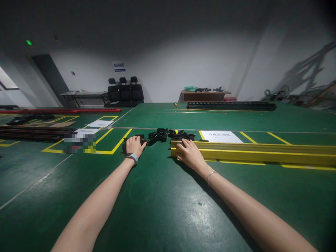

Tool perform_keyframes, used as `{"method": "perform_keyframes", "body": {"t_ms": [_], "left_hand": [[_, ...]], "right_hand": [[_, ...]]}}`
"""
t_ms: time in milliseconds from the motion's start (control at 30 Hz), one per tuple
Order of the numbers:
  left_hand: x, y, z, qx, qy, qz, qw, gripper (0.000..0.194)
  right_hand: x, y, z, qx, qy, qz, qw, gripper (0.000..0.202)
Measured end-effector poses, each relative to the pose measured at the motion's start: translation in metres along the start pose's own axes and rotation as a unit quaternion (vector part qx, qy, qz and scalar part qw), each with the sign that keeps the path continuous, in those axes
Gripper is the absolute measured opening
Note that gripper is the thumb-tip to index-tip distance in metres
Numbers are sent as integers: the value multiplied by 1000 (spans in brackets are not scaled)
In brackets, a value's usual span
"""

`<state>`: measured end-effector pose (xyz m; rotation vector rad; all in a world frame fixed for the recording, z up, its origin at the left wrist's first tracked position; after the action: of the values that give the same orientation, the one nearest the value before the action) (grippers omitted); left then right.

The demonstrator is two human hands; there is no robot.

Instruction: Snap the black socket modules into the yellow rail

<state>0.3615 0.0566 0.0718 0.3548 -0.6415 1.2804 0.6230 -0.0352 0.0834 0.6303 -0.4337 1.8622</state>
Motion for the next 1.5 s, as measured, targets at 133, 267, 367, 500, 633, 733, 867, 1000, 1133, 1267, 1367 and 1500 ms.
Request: {"method": "perform_keyframes", "body": {"t_ms": [133,267,367,500,633,733,867,1000,1133,1267,1367,1500], "left_hand": [[-1,-2,1,-5,-15,-19,1000,41],[-1,-8,0,-43,-20,-24,999,44],[-2,-11,-1,-67,-22,-22,997,44],[0,-16,7,-101,-45,-26,994,39],[3,-30,23,-236,-77,-5,969,40],[2,-57,25,-412,-73,10,908,48],[-9,-102,-8,-640,65,50,764,49],[-24,-109,-32,-701,109,108,696,48],[-30,-100,-40,-696,101,144,696,48],[-33,-97,-42,-677,92,175,709,51],[-34,-100,-40,-686,89,178,700,60],[-32,-108,-32,-689,116,152,699,72]], "right_hand": [[-1,0,3,8,-2,10,1000,37],[-4,2,5,0,-3,20,1000,36],[-5,2,6,4,-5,17,1000,36],[-7,1,5,11,-7,10,1000,40],[-8,0,4,-1,-7,3,1000,43],[-9,-1,4,-3,-4,-1,1000,49],[-10,-1,4,-4,4,-5,1000,51],[-11,-1,4,-9,3,-11,1000,48],[-12,0,4,-13,4,-16,1000,47],[-12,1,5,-17,7,-24,1000,49],[-12,1,5,-19,9,-27,999,50],[-13,1,5,-23,6,-28,999,48]]}}
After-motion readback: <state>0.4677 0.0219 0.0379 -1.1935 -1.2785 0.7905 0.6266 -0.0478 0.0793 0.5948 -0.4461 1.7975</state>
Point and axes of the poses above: each hand's wrist, its own x-axis towards the middle knuckle, its own z-axis out of the back of the hand, y = z × x, the point moved 8 cm from there along x, towards the middle knuckle, and after that the axes turned 6 degrees about -z, right-handed, at the moved point
